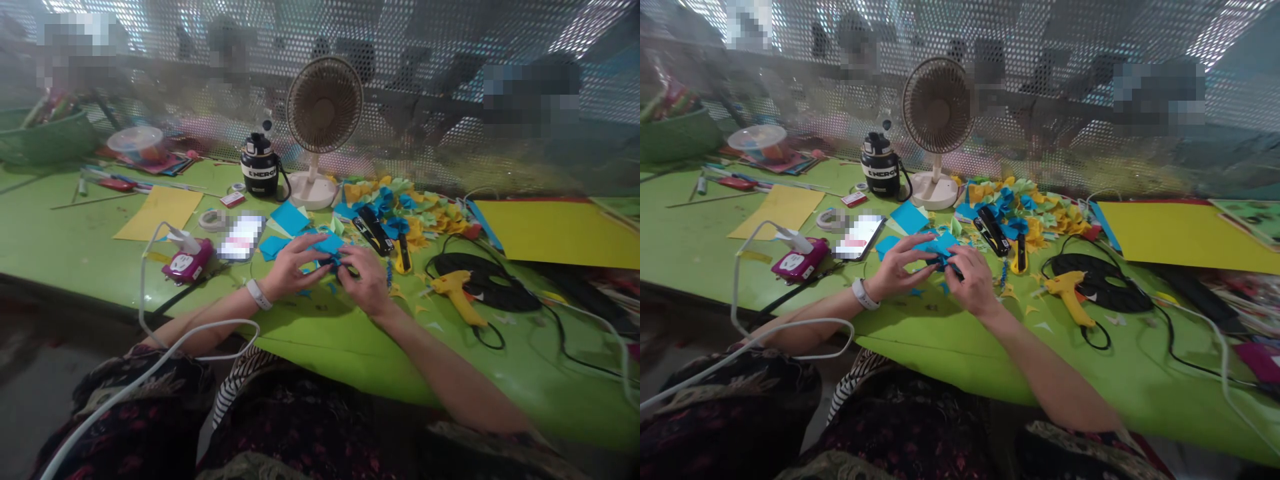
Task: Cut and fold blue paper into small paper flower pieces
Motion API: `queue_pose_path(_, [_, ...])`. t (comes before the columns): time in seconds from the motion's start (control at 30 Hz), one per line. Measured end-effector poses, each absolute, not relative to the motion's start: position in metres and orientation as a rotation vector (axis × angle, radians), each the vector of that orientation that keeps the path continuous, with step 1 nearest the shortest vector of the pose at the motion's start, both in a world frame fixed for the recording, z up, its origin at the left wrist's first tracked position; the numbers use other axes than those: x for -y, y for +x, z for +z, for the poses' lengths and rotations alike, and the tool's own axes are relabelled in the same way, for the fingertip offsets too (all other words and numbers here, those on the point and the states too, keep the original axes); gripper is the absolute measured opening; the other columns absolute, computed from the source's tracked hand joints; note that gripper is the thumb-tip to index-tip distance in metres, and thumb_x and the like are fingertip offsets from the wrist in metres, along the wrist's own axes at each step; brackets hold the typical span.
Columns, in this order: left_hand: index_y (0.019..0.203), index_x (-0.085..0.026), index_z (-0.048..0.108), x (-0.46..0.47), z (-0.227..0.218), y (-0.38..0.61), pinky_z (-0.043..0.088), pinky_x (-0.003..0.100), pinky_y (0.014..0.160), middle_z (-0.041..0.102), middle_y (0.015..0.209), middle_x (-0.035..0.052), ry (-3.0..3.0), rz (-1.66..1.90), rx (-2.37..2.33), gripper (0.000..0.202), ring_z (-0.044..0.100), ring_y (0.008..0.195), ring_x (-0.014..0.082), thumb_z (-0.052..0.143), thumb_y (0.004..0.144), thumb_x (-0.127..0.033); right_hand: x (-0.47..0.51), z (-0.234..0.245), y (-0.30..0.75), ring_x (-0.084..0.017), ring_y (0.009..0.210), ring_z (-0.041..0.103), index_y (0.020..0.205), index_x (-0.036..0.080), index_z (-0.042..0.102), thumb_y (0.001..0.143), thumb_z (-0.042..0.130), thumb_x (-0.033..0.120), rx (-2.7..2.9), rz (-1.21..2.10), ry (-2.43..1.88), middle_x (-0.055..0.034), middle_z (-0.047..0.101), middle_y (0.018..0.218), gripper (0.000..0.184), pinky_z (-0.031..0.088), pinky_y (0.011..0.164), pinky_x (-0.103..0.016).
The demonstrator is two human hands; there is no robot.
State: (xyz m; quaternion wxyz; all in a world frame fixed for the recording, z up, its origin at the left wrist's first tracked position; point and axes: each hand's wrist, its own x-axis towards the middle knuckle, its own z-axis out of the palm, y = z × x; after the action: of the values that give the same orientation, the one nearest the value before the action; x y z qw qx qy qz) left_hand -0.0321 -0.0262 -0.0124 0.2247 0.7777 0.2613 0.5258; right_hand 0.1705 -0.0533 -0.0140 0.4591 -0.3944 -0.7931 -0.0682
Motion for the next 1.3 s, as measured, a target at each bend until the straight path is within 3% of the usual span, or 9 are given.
queue_pose_path(0.13, [0.104,-0.02,0.074,0.026,0.001,-0.04,0.044,0.045,0.108,0.067,0.128,0.0129,1.858,1.426,-0.748,0.02,0.06,0.123,0.0246,0.066,0.09,-0.031,0.047,-0.012,0.181,-0.024,0.099,0.07,0.084,0.023,0.065,0.088,0.061,0.023,1.864,0.14,-0.998,-0.0077,0.075,0.102,0.005,0.057,0.089,-0.045])
queue_pose_path(0.33, [0.105,-0.018,0.073,0.02,0.001,-0.04,0.048,0.041,0.103,0.072,0.12,0.011,1.475,1.26,-0.708,0.027,0.064,0.116,0.0236,0.071,0.085,-0.036,0.042,-0.015,0.187,-0.023,0.095,0.071,0.083,0.022,0.066,0.086,0.064,0.026,1.78,0.418,-1.017,-0.0073,0.076,0.1,0.005,0.058,0.088,-0.045])
queue_pose_path(0.57, [0.106,-0.017,0.072,0.024,-0.003,-0.036,0.052,0.039,0.099,0.073,0.117,0.0111,1.409,1.177,-0.713,0.031,0.068,0.106,0.021,0.076,0.081,-0.034,0.045,-0.011,0.184,-0.023,0.095,0.071,0.081,0.023,0.067,0.085,0.063,0.024,1.822,0.391,-1.019,-0.0061,0.076,0.096,0.006,0.058,0.088,-0.044])
queue_pose_path(0.97, [0.107,-0.015,0.072,0.02,-0.01,-0.036,0.052,0.04,0.099,0.072,0.116,0.0123,1.481,1.15,-0.684,0.032,0.067,0.108,0.0225,0.076,0.079,-0.029,0.045,-0.012,0.183,-0.023,0.096,0.071,0.083,0.024,0.068,0.086,0.063,0.025,1.874,0.3,-1.036,-0.0053,0.076,0.097,0.006,0.058,0.088,-0.043])
queue_pose_path(1.3, [0.106,-0.024,0.077,0.017,-0.021,-0.034,0.056,0.034,0.085,0.077,0.1,0.007,1.936,1.102,-0.741,0.034,0.07,0.09,0.0197,0.065,0.077,-0.012,0.049,-0.014,0.178,-0.025,0.093,0.071,0.081,0.023,0.065,0.088,0.06,0.021,1.998,-0.046,-1.001,-0.007,0.077,0.093,0.009,0.057,0.084,-0.044])
